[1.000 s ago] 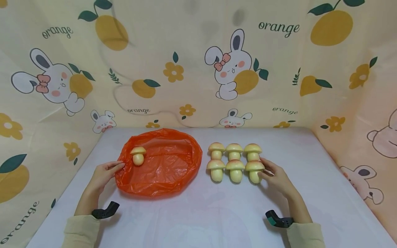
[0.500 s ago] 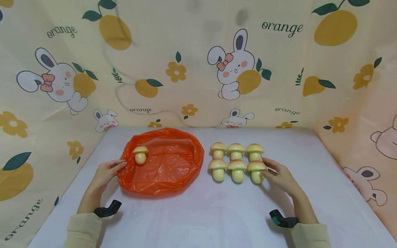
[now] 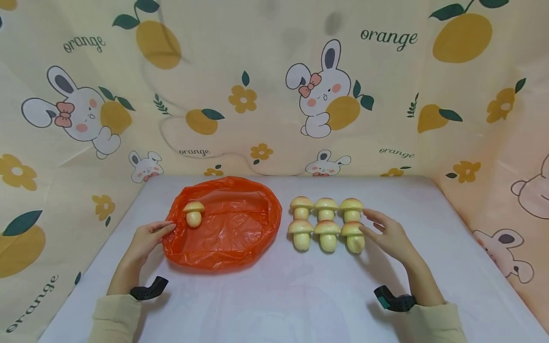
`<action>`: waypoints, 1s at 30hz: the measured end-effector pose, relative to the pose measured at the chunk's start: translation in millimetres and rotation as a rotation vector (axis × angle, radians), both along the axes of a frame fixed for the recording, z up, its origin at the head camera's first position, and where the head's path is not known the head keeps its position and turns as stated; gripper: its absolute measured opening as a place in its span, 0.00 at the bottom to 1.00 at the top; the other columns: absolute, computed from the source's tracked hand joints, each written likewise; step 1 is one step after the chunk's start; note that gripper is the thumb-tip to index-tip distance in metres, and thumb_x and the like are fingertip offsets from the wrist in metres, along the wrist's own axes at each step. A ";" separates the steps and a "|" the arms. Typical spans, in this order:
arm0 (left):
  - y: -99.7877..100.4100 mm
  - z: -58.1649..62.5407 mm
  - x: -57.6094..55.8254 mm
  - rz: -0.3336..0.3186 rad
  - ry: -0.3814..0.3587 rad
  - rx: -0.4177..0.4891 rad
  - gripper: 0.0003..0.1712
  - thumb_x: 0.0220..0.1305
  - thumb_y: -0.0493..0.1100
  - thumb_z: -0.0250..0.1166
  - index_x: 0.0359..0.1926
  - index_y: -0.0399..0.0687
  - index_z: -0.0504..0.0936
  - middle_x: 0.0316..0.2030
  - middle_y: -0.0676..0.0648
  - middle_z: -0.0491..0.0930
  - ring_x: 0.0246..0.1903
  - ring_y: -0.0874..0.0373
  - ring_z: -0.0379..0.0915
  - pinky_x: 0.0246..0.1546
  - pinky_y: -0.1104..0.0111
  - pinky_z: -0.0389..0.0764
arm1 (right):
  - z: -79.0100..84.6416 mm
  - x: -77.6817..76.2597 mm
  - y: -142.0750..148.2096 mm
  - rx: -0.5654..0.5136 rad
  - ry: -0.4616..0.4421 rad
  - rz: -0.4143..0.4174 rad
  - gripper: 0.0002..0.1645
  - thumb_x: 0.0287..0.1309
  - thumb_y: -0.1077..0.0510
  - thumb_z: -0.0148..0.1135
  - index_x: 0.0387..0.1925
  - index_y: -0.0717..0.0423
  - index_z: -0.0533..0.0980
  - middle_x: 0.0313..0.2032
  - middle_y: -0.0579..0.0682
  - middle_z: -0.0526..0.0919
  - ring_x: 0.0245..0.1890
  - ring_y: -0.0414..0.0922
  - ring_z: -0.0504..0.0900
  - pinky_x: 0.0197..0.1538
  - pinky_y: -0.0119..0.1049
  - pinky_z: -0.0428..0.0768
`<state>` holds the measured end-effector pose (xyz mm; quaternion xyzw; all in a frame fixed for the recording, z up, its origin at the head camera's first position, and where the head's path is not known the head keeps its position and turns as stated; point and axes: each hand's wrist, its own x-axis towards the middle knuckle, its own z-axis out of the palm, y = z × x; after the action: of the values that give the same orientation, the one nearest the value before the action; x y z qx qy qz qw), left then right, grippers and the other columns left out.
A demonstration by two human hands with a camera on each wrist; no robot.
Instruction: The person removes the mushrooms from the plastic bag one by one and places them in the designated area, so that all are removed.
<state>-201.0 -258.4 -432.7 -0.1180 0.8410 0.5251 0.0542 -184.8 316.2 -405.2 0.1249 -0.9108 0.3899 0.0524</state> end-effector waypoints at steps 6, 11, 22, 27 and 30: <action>-0.2 -1.1 0.2 0.004 0.006 -0.010 0.29 0.67 0.54 0.59 0.59 0.36 0.76 0.50 0.42 0.83 0.35 0.71 0.74 0.39 0.84 0.76 | 11.5 1.4 -16.1 -0.018 0.065 0.010 0.28 0.60 0.62 0.63 0.58 0.73 0.69 0.55 0.75 0.75 0.46 0.06 0.60 0.47 0.05 0.67; -1.1 -0.2 1.1 0.008 0.008 -0.016 0.29 0.68 0.53 0.59 0.59 0.36 0.76 0.49 0.44 0.83 0.34 0.72 0.74 0.38 0.84 0.76 | 18.7 2.7 -37.4 -0.059 0.122 0.028 0.23 0.58 0.65 0.63 0.54 0.72 0.73 0.51 0.71 0.79 0.46 0.09 0.66 0.47 0.07 0.70; -3.5 1.0 1.8 0.019 0.052 0.025 0.28 0.67 0.50 0.60 0.58 0.31 0.75 0.34 0.61 0.85 0.30 0.74 0.73 0.35 0.82 0.76 | 26.0 2.6 -73.2 -0.075 0.096 0.112 0.19 0.59 0.65 0.62 0.52 0.69 0.76 0.50 0.67 0.82 0.45 0.12 0.69 0.50 0.26 0.81; -4.7 -0.8 0.9 0.032 0.070 0.051 0.28 0.66 0.48 0.61 0.58 0.30 0.75 0.30 0.66 0.83 0.28 0.76 0.73 0.34 0.81 0.76 | 24.1 0.8 -85.1 -0.077 0.106 0.169 0.18 0.59 0.65 0.62 0.51 0.69 0.76 0.49 0.66 0.83 0.45 0.15 0.72 0.49 0.23 0.80; -5.6 -1.4 -0.5 0.032 0.062 0.046 0.27 0.67 0.48 0.61 0.58 0.31 0.75 0.31 0.65 0.83 0.28 0.76 0.73 0.34 0.81 0.76 | 25.1 1.5 -94.3 -0.114 0.080 0.198 0.19 0.60 0.65 0.61 0.52 0.70 0.75 0.50 0.67 0.82 0.46 0.15 0.72 0.51 0.32 0.82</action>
<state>-201.5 -264.1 -434.0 -0.1137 0.8281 0.5484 0.0224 -183.3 221.9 -380.1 0.2263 -0.8677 0.4389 0.0570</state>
